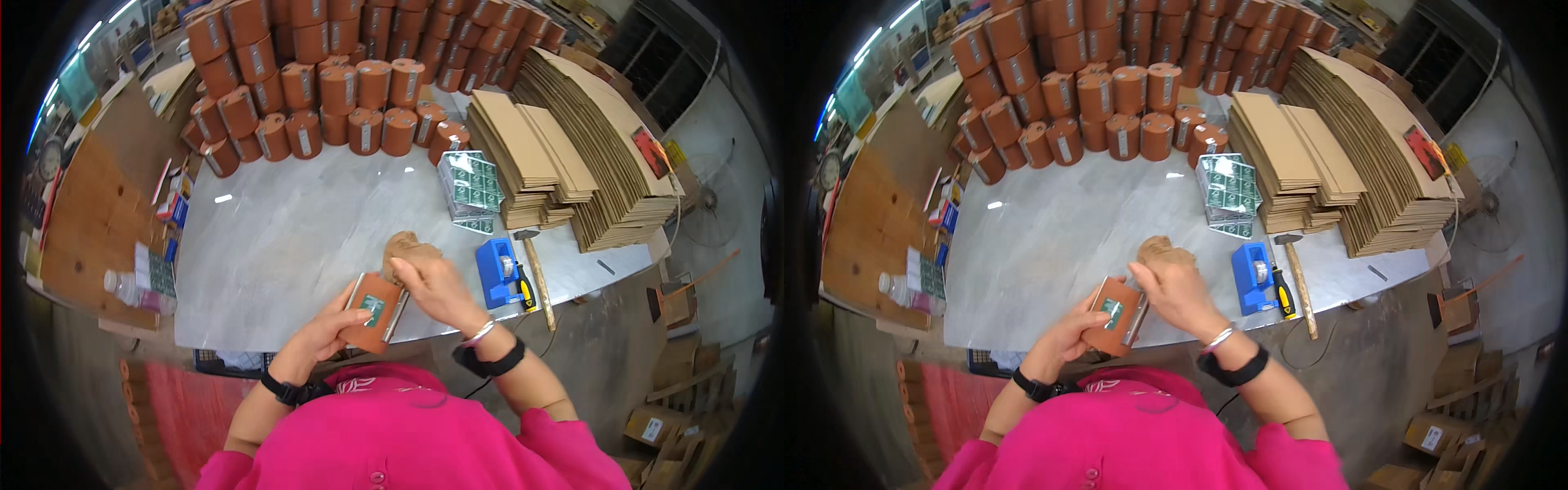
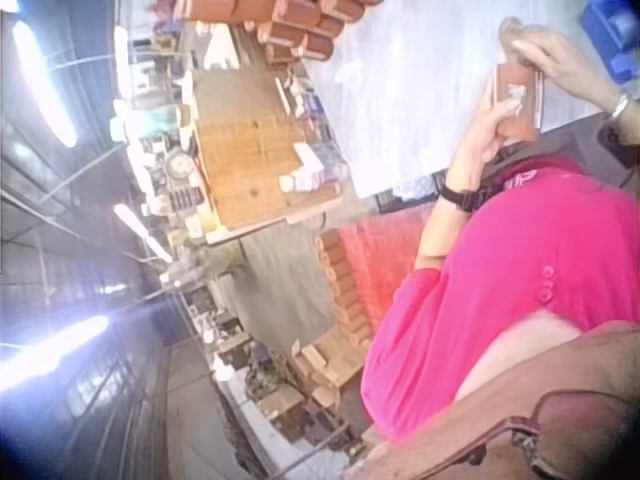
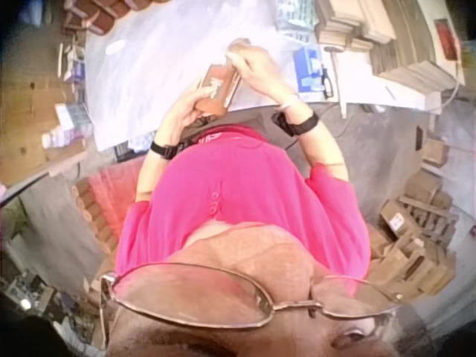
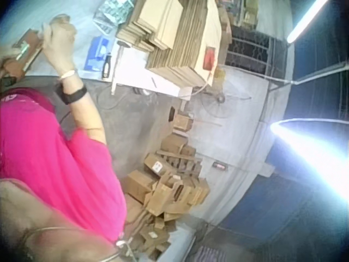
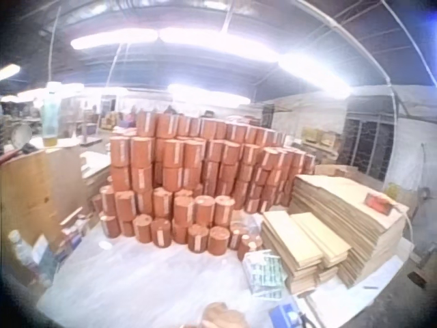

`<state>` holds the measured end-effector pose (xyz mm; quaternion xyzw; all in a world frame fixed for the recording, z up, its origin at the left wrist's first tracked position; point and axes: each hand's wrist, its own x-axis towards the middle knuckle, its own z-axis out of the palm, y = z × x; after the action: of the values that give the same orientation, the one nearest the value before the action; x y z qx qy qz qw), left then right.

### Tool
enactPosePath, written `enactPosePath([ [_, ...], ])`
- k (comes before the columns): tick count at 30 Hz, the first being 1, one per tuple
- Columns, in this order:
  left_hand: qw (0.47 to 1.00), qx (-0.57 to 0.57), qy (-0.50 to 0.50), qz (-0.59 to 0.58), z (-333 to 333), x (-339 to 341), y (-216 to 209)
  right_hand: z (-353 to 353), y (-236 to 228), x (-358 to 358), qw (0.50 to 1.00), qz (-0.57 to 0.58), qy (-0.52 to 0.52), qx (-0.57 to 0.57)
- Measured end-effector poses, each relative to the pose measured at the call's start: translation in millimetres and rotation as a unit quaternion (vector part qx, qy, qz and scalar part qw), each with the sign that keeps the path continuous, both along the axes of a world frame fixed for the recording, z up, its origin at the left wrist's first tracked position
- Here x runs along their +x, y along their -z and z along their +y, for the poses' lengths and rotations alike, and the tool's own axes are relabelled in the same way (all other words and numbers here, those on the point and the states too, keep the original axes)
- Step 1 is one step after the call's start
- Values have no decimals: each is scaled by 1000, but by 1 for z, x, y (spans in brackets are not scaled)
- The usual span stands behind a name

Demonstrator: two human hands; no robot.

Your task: Labeling and wrapping cylindrical wooden or bamboo components with cardboard and tape.

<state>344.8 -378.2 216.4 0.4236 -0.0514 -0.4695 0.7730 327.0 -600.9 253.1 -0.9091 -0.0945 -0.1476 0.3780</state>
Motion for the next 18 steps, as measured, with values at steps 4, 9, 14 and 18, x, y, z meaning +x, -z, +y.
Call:
enactPosePath([
  [4,998,-13,-67,2,35,3,15,-94,-43,16,982,-31,148,-114],
  [9,984,-42,-175,-1,90,-23,-4,-260,-65,73,879,-43,358,-311],
  [14,972,-65,-224,-6,94,-34,37,-164,-34,190,912,31,98,-398],
  [18,945,-9,-327,-2,103,-35,10,23,-12,268,930,-82,-121,-337],
])
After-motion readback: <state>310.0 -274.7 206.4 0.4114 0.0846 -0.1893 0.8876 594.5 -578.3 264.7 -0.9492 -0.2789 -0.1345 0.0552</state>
